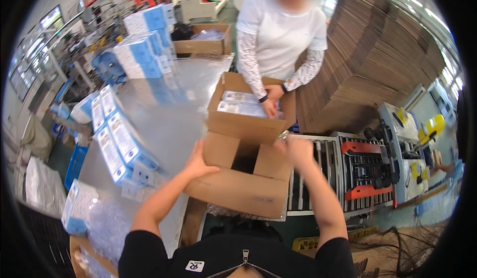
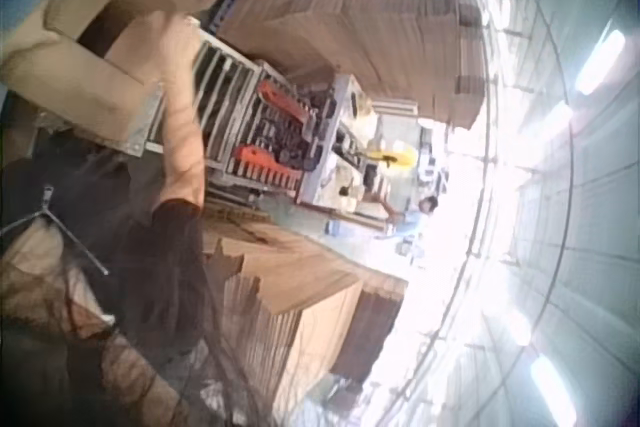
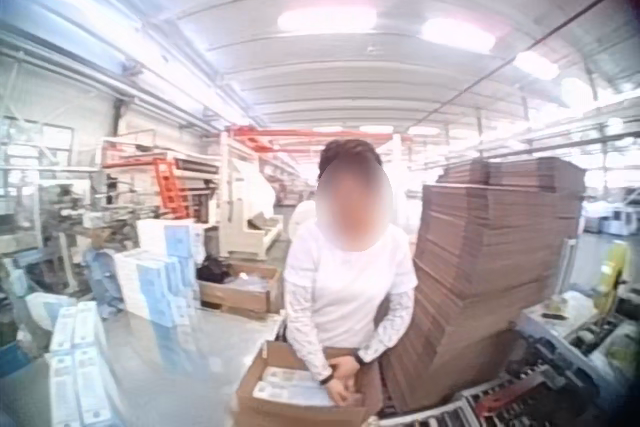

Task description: The person packs boxes with rectangular product packages by hand on an assembly line, closes the box flaps, and places them onto a conveyor belt.

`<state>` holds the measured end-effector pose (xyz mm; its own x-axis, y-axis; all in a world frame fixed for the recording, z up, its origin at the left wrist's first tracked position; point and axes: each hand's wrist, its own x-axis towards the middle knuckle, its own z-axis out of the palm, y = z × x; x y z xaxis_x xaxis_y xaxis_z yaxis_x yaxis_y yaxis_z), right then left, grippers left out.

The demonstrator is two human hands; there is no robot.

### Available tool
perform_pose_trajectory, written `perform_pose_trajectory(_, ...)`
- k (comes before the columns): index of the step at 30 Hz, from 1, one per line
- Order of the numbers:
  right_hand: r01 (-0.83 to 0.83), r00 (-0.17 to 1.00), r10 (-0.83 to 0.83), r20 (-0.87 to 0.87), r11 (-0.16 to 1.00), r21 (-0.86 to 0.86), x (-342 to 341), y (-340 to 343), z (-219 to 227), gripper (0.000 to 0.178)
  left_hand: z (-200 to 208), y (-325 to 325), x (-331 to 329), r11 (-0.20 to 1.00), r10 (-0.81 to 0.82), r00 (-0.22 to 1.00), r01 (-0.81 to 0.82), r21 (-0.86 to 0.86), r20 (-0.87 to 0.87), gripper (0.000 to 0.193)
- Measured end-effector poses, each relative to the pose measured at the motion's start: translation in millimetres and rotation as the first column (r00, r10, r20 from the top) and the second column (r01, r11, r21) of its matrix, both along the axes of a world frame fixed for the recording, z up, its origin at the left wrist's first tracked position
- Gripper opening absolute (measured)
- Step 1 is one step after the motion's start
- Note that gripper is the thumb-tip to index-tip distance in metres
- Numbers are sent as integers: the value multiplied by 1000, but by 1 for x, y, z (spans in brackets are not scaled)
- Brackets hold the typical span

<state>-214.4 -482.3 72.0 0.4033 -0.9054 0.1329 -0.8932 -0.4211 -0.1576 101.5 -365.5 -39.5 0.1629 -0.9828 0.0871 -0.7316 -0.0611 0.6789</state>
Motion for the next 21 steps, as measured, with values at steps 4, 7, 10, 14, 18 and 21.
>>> perform_pose_trajectory(4, -212, 977, 214, -13, 974, 78, -70, 124, -75, 84, -14, -8, -41, 961, 57, 325, 238, 140, -944, 85)
perform_pose_trajectory(7, 122, 979, -171, 115, 932, 341, -171, 110, -105, 67, -120, 11, -87, 849, 335, 454, 234, 474, -826, 72)
perform_pose_trajectory(10, -89, 415, -632, 654, 688, 721, -274, 98, -147, 73, -222, 35, -97, 675, 475, 875, -299, 675, -88, 46)
perform_pose_trajectory(14, -262, 24, -769, 639, 612, 746, -331, 140, -160, 80, -53, 16, -136, 836, 115, 281, 491, 246, -953, 41)
perform_pose_trajectory(18, -299, 173, -829, 532, 470, 830, -314, 137, -190, 71, 122, 42, -190, 692, -267, 330, 720, 58, -905, 58)
perform_pose_trajectory(21, -471, 180, -699, 692, 557, 684, -239, 129, -139, 80, 124, 44, -271, 517, -488, 575, 797, 313, -657, 56)
